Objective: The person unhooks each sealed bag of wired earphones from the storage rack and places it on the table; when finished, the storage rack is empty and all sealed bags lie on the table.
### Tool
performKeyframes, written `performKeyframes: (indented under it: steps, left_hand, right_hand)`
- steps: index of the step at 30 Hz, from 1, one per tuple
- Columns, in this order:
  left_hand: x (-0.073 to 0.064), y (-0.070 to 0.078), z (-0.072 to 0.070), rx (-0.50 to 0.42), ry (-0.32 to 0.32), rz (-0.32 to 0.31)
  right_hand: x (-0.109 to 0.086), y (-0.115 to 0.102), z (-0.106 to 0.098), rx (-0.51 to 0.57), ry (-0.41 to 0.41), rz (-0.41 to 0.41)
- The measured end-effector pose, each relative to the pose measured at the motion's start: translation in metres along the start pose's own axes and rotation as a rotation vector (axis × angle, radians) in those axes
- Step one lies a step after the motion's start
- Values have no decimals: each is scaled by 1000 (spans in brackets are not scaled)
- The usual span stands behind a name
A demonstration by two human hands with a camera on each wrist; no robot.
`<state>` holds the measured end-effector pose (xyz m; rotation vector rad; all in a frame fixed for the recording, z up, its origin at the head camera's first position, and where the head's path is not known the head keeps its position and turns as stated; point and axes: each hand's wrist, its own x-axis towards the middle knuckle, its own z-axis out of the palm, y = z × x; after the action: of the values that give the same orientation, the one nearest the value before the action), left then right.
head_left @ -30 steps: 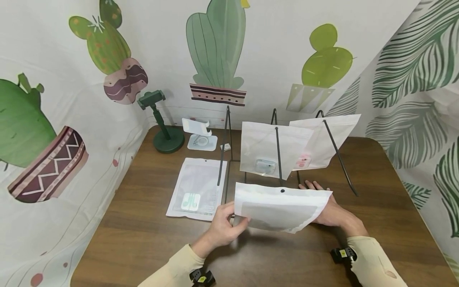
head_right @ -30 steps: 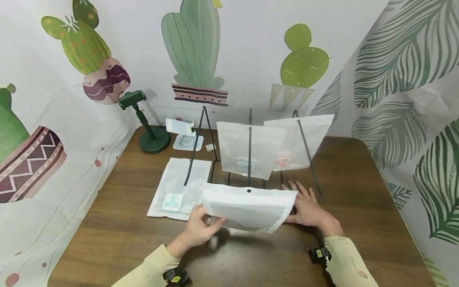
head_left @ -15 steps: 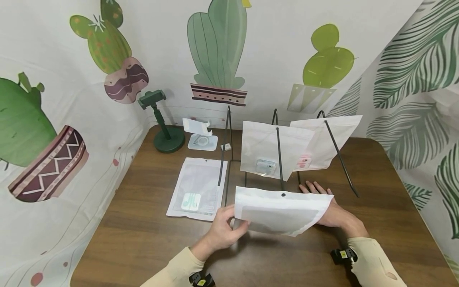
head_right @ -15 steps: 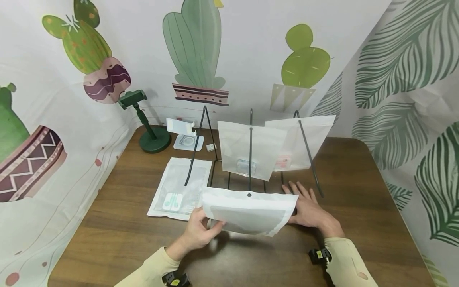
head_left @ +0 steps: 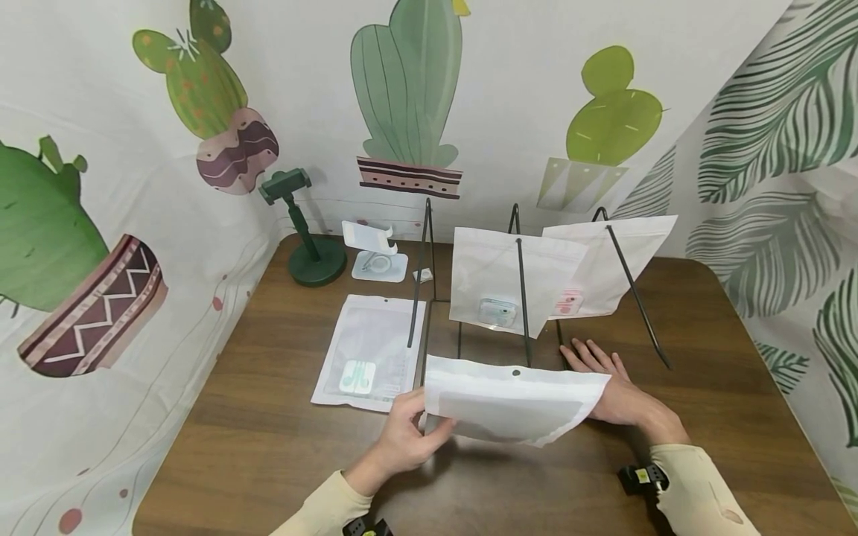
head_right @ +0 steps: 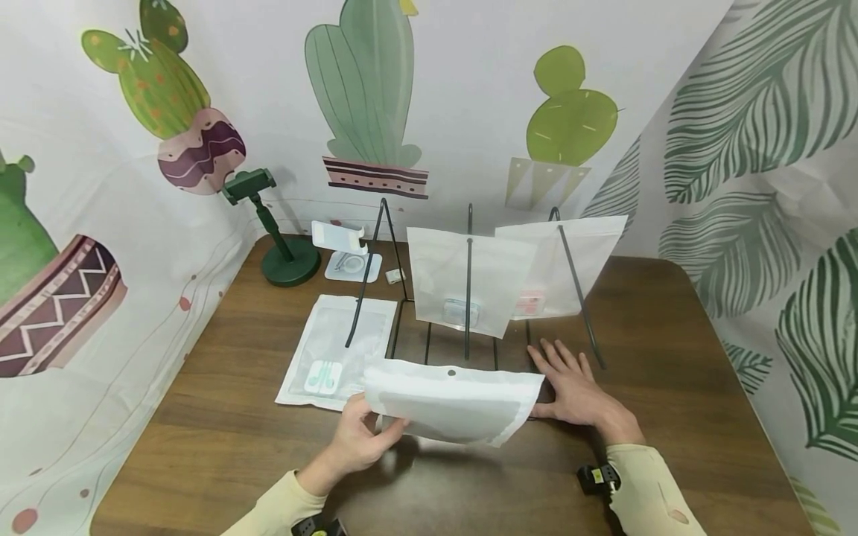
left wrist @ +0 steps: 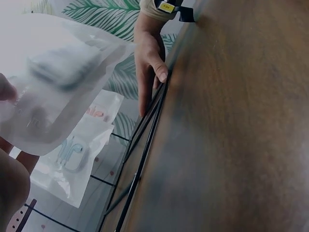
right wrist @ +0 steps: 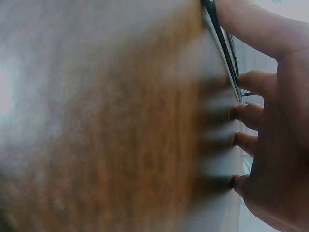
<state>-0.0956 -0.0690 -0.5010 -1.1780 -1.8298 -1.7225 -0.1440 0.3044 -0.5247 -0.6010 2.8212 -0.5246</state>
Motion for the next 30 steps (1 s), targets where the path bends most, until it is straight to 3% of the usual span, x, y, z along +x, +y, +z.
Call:
performKeyframes:
  steps: [10, 18, 30]
  left_hand:
    - [-12, 7, -16, 12, 44, -28]
    - [-6, 31, -32, -18, 98, -87]
    - [-33, 11, -63, 11, 85, -130]
  right_hand:
    - [0, -5, -4, 30, -4, 22]
    - [0, -4, -4, 40, -24, 41]
    - [2, -2, -3, 28, -21, 30]
